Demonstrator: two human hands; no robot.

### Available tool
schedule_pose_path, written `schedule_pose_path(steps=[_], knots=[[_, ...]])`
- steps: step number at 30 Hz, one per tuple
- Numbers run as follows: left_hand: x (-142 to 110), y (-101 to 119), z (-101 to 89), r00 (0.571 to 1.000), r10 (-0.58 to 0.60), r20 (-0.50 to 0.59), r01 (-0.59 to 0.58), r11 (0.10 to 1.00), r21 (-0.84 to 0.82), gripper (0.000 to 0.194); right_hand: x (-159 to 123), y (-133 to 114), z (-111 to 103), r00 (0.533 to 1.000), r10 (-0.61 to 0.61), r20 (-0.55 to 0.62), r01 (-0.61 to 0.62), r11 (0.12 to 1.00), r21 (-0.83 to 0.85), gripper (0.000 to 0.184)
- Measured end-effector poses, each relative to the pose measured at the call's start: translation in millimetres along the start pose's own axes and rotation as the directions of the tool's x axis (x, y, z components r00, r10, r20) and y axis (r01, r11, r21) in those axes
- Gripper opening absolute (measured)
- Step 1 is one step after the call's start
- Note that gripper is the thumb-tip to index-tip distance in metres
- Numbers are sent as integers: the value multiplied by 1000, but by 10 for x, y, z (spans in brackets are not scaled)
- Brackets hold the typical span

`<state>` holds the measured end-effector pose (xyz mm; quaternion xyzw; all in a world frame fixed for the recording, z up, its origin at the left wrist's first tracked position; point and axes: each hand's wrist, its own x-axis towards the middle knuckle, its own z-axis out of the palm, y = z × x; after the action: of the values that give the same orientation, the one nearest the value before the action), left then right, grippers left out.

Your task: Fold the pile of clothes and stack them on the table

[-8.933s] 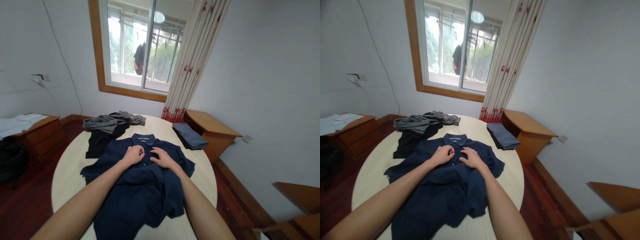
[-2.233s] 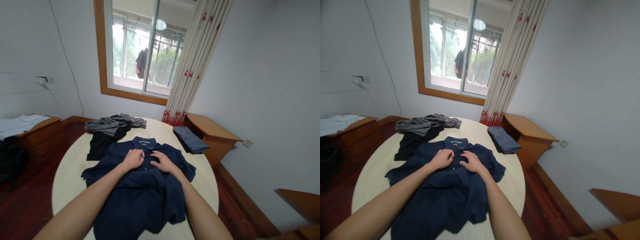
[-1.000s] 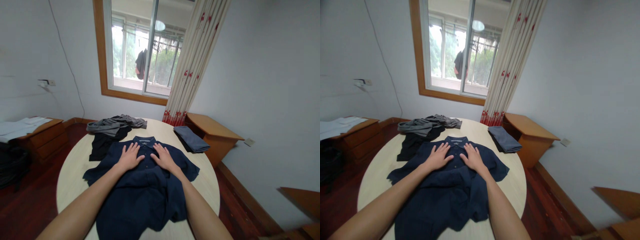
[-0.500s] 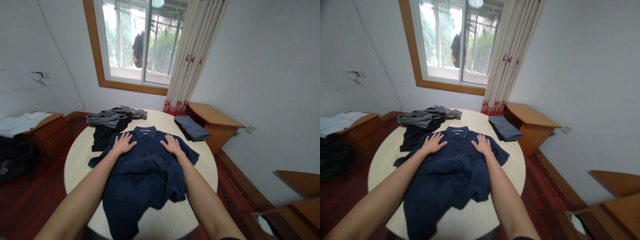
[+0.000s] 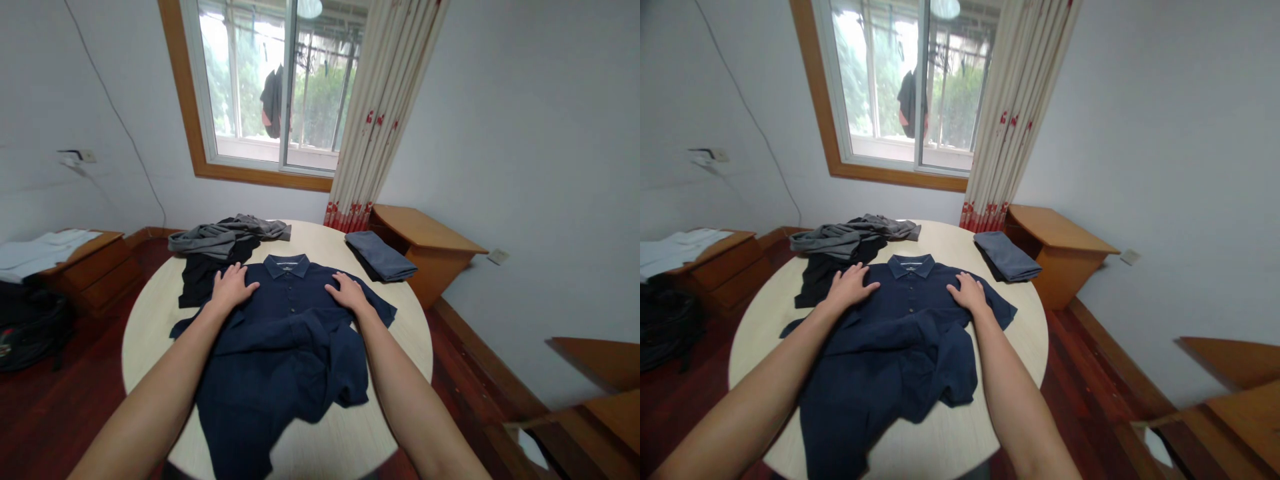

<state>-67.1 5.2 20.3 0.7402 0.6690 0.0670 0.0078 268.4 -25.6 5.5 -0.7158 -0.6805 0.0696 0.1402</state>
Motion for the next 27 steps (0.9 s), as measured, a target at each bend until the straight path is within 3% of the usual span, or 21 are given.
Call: schedule_pose_path(steps=[3, 6, 8, 12, 15, 17, 19, 22, 25, 27], knots=[[-25, -260, -214, 993, -108, -45, 108, 994, -3, 73, -44, 121, -169, 991, 58, -117, -60, 998, -16, 51], [-72, -501, -391, 975, -206, 76, 209, 978, -28, 76, -106, 349, -364, 973, 200, -115, -204, 979, -27, 52], [-124, -572, -473, 967, -205, 153, 213, 976, -37, 79, -143, 525, -462, 946, 319, -60, -321, 946, -38, 54], [-251, -465, -566, 962, -80, 260, 97, 994, -53, 69, -179, 773, -550, 901, 431, 43, -427, 901, -75, 44], [-309, -291, -574, 908, 40, 417, -2, 996, -93, 52, -188, 790, -552, 905, 414, 98, -410, 910, -64, 29], [-315, -199, -553, 880, 60, 470, -28, 997, -75, 41, -193, 736, -531, 918, 370, 144, -370, 929, -31, 17], [-306, -139, -523, 885, 53, 463, -21, 997, -74, 34, -194, 665, -501, 928, 330, 172, -335, 942, 1, 9], [-281, -96, -494, 917, 71, 393, -6, 986, -165, 28, -180, 603, -470, 945, 295, 144, -303, 952, 38, 13], [-233, -128, -503, 948, 78, 308, 5, 965, -261, 24, -148, 641, -485, 957, 289, 9, -287, 948, 141, 24], [-185, -242, -537, 983, 29, 180, 39, 931, -363, 20, -129, 700, -514, 948, 301, -108, -278, 942, 188, 30]])
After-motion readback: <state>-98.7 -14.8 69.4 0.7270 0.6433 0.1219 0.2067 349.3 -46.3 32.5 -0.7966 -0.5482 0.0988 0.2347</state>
